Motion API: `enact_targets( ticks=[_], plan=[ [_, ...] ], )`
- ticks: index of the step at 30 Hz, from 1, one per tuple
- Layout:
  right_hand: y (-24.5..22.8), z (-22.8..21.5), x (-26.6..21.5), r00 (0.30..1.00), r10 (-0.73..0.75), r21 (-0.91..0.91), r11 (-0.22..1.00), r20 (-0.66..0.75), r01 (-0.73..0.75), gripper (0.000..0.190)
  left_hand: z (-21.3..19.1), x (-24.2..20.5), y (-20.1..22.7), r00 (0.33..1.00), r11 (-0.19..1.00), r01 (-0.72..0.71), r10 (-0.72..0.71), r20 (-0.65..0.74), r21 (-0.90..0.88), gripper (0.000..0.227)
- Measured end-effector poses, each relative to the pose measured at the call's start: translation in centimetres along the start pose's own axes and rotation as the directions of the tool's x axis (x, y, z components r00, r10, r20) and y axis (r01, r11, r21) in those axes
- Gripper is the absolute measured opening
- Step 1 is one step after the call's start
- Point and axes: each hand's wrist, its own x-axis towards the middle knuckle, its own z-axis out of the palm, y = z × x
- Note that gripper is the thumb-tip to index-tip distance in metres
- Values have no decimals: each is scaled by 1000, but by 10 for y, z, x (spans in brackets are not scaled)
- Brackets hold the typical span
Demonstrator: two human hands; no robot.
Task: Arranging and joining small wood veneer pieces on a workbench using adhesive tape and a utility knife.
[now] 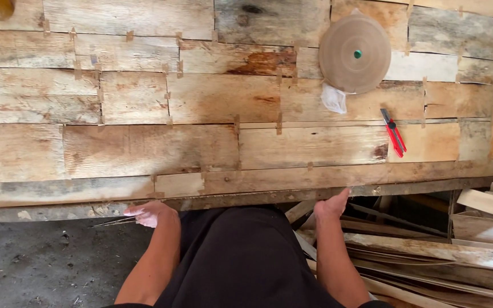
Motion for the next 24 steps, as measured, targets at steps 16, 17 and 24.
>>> enact_targets(
  ticks=[16,17,24],
  plan=[
    [-55,6,40,513,-736,-411,343,442,845,77,-151,-91,67,752,745,595,-385,536,-300,78],
    [-56,25,45,308,-771,-423,55,558,905,75,-159,-95,69,743,713,607,-353,568,-351,79],
    [-12,97,64,-118,-459,-161,-525,881,836,73,-135,-84,8,510,441,774,-10,860,-454,91]
  ],
)
